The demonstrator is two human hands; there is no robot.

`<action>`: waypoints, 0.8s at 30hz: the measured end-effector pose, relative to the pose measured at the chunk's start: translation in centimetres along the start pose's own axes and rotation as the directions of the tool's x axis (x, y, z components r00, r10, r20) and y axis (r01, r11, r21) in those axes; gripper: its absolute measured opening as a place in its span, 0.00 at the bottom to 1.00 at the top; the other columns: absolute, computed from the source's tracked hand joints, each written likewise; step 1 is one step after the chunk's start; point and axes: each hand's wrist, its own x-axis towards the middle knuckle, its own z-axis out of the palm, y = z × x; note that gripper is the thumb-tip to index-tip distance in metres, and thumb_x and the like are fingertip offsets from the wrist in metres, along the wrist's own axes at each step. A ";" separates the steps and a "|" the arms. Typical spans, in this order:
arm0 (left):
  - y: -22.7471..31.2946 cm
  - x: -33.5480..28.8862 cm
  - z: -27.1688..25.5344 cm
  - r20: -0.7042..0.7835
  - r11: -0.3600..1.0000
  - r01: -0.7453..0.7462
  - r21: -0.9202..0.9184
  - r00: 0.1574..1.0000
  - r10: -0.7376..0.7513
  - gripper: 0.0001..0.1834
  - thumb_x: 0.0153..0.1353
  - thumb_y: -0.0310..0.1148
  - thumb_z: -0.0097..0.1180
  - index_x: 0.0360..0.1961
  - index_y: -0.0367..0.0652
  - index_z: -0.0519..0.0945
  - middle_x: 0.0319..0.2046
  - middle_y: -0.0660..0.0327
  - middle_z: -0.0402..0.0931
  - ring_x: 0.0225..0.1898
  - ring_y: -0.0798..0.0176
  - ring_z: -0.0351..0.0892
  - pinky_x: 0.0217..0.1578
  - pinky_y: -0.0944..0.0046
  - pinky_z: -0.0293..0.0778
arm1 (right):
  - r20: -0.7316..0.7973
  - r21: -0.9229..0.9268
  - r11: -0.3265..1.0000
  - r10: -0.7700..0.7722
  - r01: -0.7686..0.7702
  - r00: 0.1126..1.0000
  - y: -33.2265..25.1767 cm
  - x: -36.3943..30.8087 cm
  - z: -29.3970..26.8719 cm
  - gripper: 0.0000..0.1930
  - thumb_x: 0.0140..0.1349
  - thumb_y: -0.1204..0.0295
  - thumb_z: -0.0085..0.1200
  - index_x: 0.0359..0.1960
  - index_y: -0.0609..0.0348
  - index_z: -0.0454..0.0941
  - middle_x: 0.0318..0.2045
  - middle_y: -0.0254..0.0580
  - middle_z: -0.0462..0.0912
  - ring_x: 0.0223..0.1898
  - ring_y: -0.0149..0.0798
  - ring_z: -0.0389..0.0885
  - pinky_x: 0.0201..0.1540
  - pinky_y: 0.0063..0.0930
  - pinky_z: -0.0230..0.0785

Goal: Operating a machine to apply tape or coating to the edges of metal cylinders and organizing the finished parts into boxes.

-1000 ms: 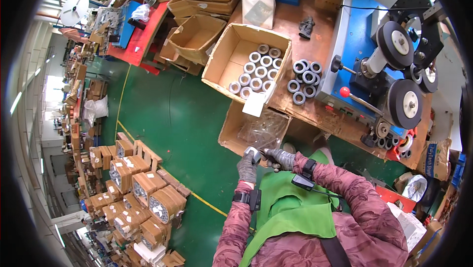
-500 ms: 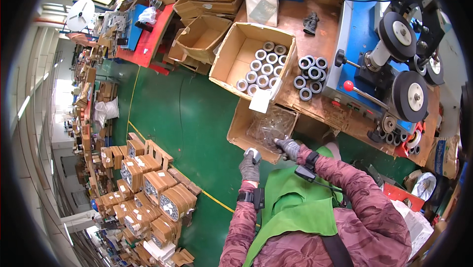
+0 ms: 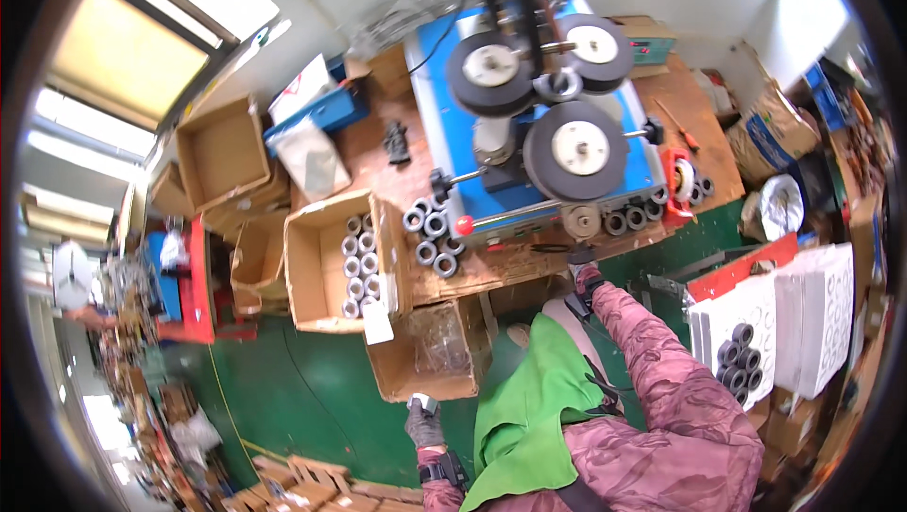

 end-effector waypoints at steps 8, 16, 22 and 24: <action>-0.1 1.8 4.2 0.172 0.994 0.032 0.105 0.984 -0.049 0.20 0.51 0.35 0.59 0.44 0.38 0.70 0.36 0.56 0.72 0.36 0.56 0.73 0.34 0.52 0.75 | 0.017 0.240 0.907 0.353 -0.346 0.936 -3.0 -6.4 -20.7 0.13 0.43 0.69 0.56 0.34 0.54 0.77 0.31 0.50 0.78 0.35 0.46 0.77 0.41 0.33 0.69; -1.4 -1.0 11.6 0.401 0.836 -0.211 0.506 0.916 -0.012 0.18 0.52 0.35 0.56 0.41 0.33 0.72 0.37 0.57 0.71 0.36 0.58 0.73 0.32 0.55 0.75 | -0.218 0.265 0.927 0.324 -0.264 0.921 1.5 -0.1 -30.8 0.13 0.46 0.66 0.54 0.35 0.54 0.76 0.35 0.48 0.76 0.39 0.47 0.75 0.44 0.36 0.67; -4.2 -4.6 18.3 0.342 0.874 -0.073 0.480 0.933 -0.110 0.17 0.52 0.33 0.55 0.42 0.34 0.73 0.35 0.58 0.72 0.35 0.60 0.73 0.34 0.58 0.74 | -0.190 0.140 0.937 0.342 -0.319 0.920 3.3 5.6 -34.6 0.19 0.46 0.66 0.57 0.42 0.51 0.74 0.38 0.45 0.76 0.39 0.44 0.76 0.44 0.32 0.67; -5.2 -5.1 20.4 0.488 0.722 -0.275 0.634 0.867 -0.099 0.18 0.52 0.32 0.56 0.43 0.35 0.73 0.36 0.58 0.73 0.36 0.60 0.73 0.36 0.59 0.74 | -0.077 0.016 0.893 0.449 -0.449 0.890 3.7 7.5 -34.3 0.26 0.46 0.61 0.57 0.49 0.49 0.69 0.41 0.45 0.76 0.42 0.46 0.74 0.47 0.33 0.66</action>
